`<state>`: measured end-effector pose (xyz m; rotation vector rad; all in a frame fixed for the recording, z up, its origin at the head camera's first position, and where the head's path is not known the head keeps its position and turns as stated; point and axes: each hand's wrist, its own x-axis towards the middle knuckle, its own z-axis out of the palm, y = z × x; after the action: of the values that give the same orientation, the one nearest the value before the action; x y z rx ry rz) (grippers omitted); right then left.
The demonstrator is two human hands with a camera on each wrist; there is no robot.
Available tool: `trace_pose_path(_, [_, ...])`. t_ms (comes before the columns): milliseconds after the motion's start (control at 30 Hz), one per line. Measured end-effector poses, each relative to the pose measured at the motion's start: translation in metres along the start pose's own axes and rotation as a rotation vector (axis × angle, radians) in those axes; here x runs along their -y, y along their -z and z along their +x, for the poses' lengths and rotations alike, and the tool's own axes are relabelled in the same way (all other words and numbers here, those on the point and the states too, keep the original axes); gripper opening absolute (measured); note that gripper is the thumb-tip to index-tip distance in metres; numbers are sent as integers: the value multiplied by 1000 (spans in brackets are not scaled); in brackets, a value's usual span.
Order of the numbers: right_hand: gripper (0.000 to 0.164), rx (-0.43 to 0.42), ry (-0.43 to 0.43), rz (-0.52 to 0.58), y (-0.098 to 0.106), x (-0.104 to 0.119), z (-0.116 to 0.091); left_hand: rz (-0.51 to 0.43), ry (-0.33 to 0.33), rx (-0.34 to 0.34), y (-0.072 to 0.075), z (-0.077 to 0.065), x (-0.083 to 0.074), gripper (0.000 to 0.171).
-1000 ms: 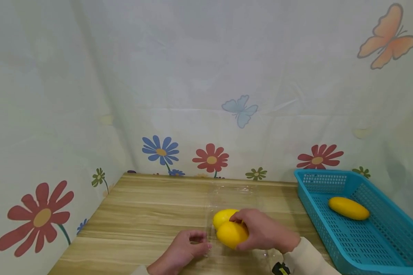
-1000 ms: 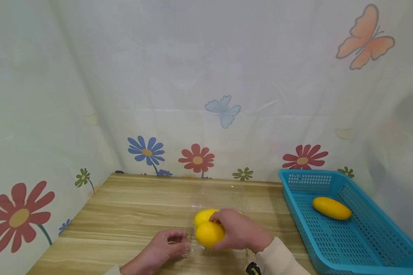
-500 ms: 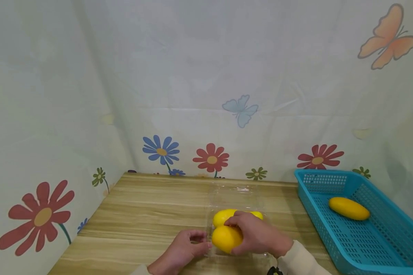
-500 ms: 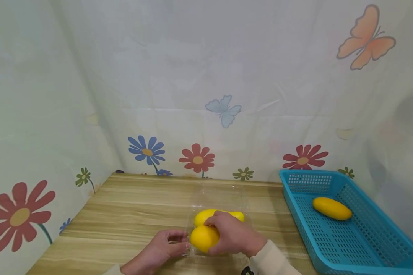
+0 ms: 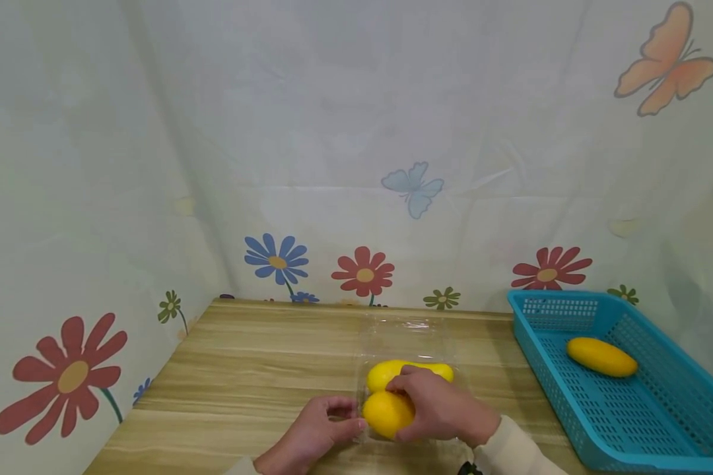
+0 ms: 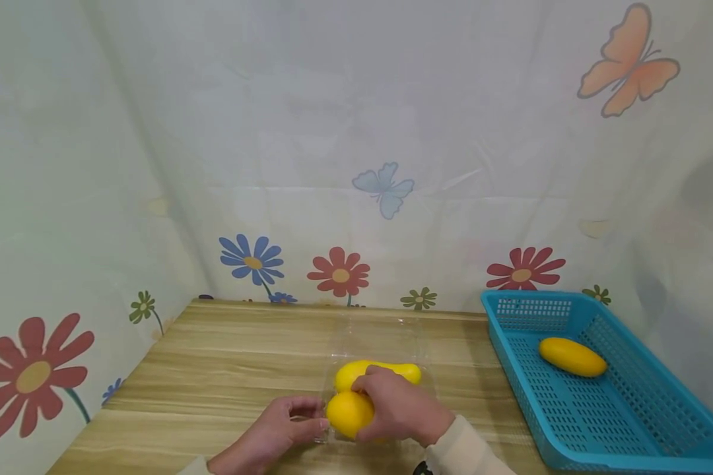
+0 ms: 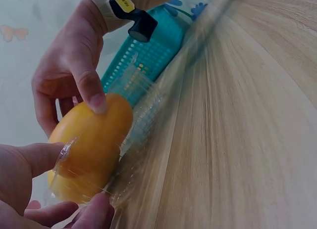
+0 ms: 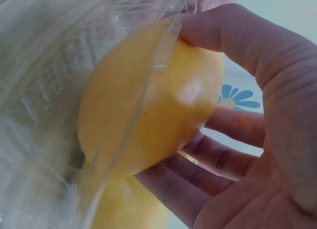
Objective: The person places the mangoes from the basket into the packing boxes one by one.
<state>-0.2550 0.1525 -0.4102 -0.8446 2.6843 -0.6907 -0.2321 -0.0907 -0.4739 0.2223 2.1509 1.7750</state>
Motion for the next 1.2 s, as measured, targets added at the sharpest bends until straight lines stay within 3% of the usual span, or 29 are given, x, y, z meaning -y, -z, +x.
trace_pose_path(267, [30, -10, 38, 11, -3, -1, 1, -28, -4, 18, 0, -3, -2, 49])
trace_pose_path(567, [31, -43, 66, 45, -3, -4, -3, -5, 43, 12, 2, 1, -2, 49])
trace_pose_path(1000, [31, -69, 124, 42, 4, -10, -10, -6, 11, 10, 0, 1, 2, 51])
trace_pose_path(1200, [32, -65, 119, 81, 16, -17, -17, 6, 36, 14, 2, 1, 0, 55])
